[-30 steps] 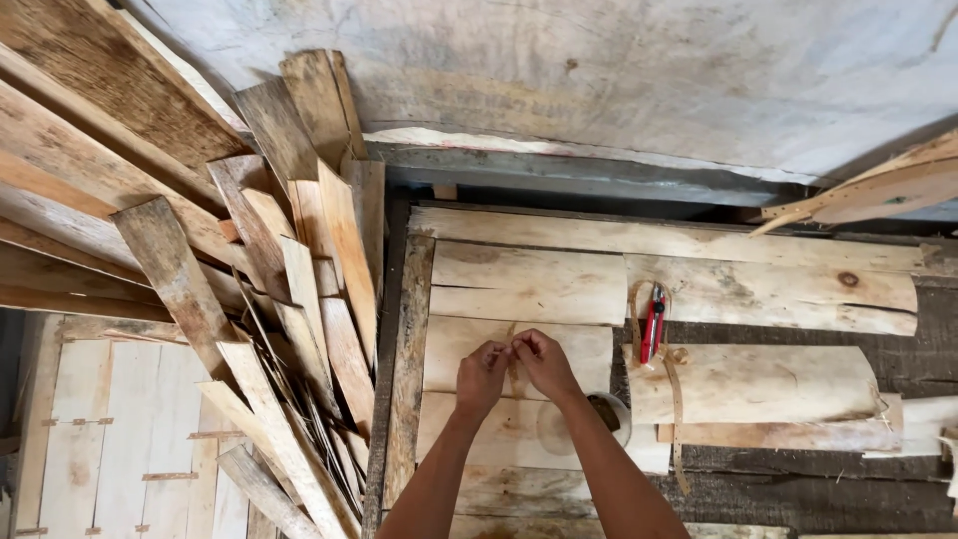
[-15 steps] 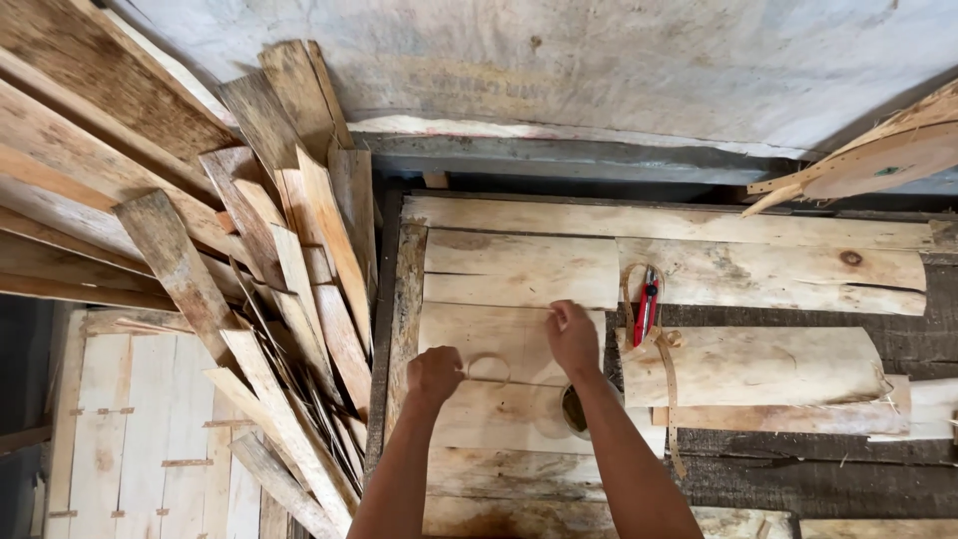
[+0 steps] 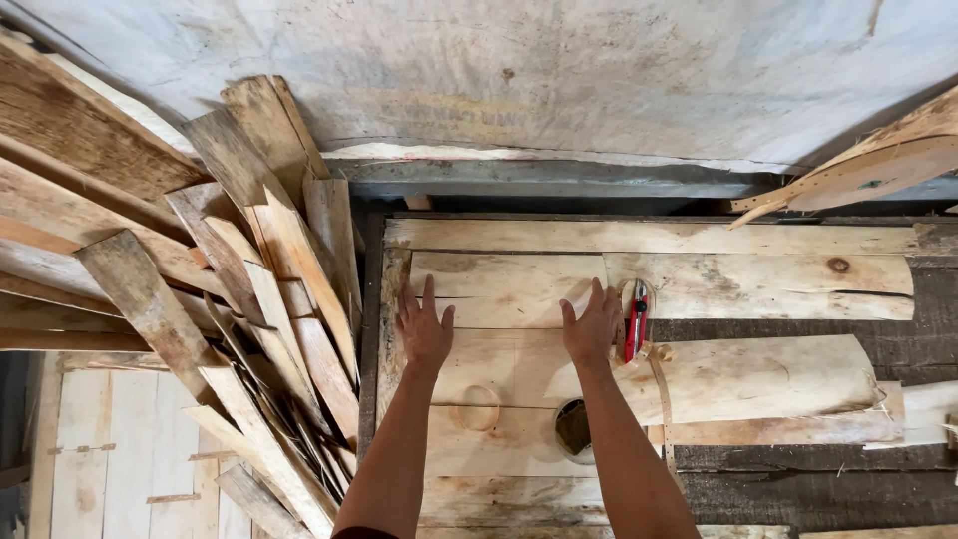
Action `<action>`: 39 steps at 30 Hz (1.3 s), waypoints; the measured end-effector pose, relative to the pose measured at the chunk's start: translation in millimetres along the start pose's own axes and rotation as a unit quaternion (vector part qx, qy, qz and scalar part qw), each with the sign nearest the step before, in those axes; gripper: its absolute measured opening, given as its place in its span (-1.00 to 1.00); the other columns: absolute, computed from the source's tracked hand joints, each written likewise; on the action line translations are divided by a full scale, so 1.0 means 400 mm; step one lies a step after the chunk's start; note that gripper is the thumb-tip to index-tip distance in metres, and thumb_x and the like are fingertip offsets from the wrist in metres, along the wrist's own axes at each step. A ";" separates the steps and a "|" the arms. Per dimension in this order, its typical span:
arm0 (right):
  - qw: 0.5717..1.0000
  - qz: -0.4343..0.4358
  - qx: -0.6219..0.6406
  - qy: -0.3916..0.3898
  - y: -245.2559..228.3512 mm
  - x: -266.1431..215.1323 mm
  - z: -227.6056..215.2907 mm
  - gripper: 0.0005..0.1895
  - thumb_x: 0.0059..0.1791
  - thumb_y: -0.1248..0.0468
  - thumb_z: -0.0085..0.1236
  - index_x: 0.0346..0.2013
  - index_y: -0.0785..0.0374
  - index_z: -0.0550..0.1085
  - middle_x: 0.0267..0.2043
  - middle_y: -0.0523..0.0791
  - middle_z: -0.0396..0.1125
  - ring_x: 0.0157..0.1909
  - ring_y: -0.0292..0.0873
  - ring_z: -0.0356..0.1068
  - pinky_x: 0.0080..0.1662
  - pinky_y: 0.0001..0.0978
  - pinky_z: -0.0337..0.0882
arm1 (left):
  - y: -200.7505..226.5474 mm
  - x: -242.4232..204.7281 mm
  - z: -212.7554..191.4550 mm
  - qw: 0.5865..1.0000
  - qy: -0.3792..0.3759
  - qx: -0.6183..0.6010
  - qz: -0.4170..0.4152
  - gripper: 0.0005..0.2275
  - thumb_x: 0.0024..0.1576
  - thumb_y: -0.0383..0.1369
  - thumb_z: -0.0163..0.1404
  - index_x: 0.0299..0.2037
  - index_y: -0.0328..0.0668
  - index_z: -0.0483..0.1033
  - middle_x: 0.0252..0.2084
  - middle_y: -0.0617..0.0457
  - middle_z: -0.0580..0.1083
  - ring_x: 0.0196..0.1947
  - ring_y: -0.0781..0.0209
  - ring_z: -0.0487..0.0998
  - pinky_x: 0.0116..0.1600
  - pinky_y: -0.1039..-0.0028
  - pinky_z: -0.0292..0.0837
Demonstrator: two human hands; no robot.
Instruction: Arrange and prepare thin pieces of wood or bark on a workbench.
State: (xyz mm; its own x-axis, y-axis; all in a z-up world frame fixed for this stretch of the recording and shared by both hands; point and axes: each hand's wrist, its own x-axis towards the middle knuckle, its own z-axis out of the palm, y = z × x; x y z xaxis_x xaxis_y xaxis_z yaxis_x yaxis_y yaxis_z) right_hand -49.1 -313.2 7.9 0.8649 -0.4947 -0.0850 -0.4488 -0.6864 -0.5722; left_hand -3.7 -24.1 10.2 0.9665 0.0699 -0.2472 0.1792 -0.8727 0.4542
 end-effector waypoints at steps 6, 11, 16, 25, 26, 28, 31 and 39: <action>0.999 -0.027 0.007 0.043 0.008 -0.011 0.020 -0.17 -0.02 0.03 0.31 0.44 0.23 0.18 0.47 0.29 -0.04 0.49 0.37 -0.10 0.35 0.22 0.09 | -0.014 -0.006 0.040 0.999 0.036 -0.026 0.019 -0.31 0.19 -0.09 0.08 0.52 0.14 0.03 0.58 -0.18 -0.19 0.57 -0.17 -0.20 0.48 -0.14 -0.13; 0.997 -0.041 0.010 0.063 0.008 -0.011 0.020 -0.19 -0.02 0.02 0.32 0.41 0.23 0.22 0.45 0.27 -0.02 0.46 0.38 -0.06 0.33 0.21 0.13 | -0.015 -0.002 0.047 0.998 0.053 -0.030 0.030 -0.30 0.20 -0.08 0.08 0.52 0.13 0.03 0.60 -0.16 -0.23 0.58 -0.16 -0.22 0.48 -0.16 -0.16; 0.997 -0.044 -0.001 0.060 0.002 -0.013 0.017 -0.22 -0.02 0.03 0.33 0.39 0.23 0.25 0.46 0.25 -0.01 0.45 0.37 -0.05 0.33 0.21 0.13 | 0.032 0.001 0.022 0.992 -0.017 0.122 0.036 -0.34 0.27 -0.07 -0.03 0.54 0.10 -0.06 0.60 -0.18 -0.32 0.58 -0.18 -0.34 0.45 -0.25 -0.27; 0.998 -0.043 -0.019 0.048 0.014 -0.006 0.030 -0.24 -0.02 0.00 0.30 0.38 0.23 0.27 0.46 0.27 -0.04 0.47 0.39 -0.09 0.36 0.25 0.08 | 0.039 0.017 0.057 0.991 -0.055 0.068 0.101 -0.31 0.26 -0.02 -0.11 0.56 0.11 -0.16 0.60 -0.19 -0.30 0.58 -0.21 -0.34 0.52 -0.10 -0.33; 0.998 -0.043 -0.021 0.046 0.014 -0.006 0.032 -0.24 -0.01 0.00 0.29 0.39 0.24 0.27 0.47 0.27 -0.04 0.48 0.39 -0.10 0.37 0.26 0.05 | 0.037 0.019 0.057 0.991 -0.058 0.071 0.102 -0.31 0.27 -0.01 -0.12 0.56 0.13 -0.16 0.60 -0.19 -0.31 0.58 -0.20 -0.33 0.52 -0.10 -0.33; 0.998 -0.044 -0.022 0.043 0.013 -0.009 0.033 -0.24 0.00 -0.01 0.27 0.39 0.25 0.26 0.48 0.28 -0.05 0.49 0.40 -0.11 0.38 0.27 0.02 | 0.033 0.016 0.054 0.990 -0.061 0.074 0.101 -0.32 0.28 -0.01 -0.12 0.56 0.14 -0.16 0.60 -0.18 -0.31 0.59 -0.18 -0.33 0.52 -0.11 -0.33; 0.998 -0.050 -0.020 0.041 0.018 -0.009 0.035 -0.25 0.01 -0.01 0.24 0.39 0.27 0.26 0.48 0.28 -0.06 0.50 0.39 -0.11 0.39 0.27 -0.01 | 0.030 0.017 0.055 0.988 -0.074 0.092 0.103 -0.31 0.27 0.00 -0.12 0.57 0.17 -0.18 0.60 -0.16 -0.33 0.59 -0.17 -0.33 0.52 -0.13 -0.33; 0.995 -0.085 -0.040 0.043 0.050 -0.013 0.067 -0.27 0.08 0.01 0.14 0.46 0.27 0.21 0.52 0.37 -0.15 0.55 0.42 -0.19 0.44 0.21 -0.04 | 0.029 0.024 0.067 0.989 -0.099 0.063 0.091 -0.23 0.25 0.06 -0.09 0.57 0.14 -0.27 0.61 -0.17 -0.41 0.59 -0.16 -0.45 0.51 -0.17 -0.47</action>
State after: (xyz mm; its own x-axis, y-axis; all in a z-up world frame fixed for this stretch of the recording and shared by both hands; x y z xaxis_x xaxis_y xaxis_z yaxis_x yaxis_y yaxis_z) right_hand -56.6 -310.1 -25.1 0.9092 -0.4085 0.0800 -0.3162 -0.8028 -0.5054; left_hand 2.6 -46.7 -9.7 0.9237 -0.1792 -0.3388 -0.0314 -0.9164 0.3991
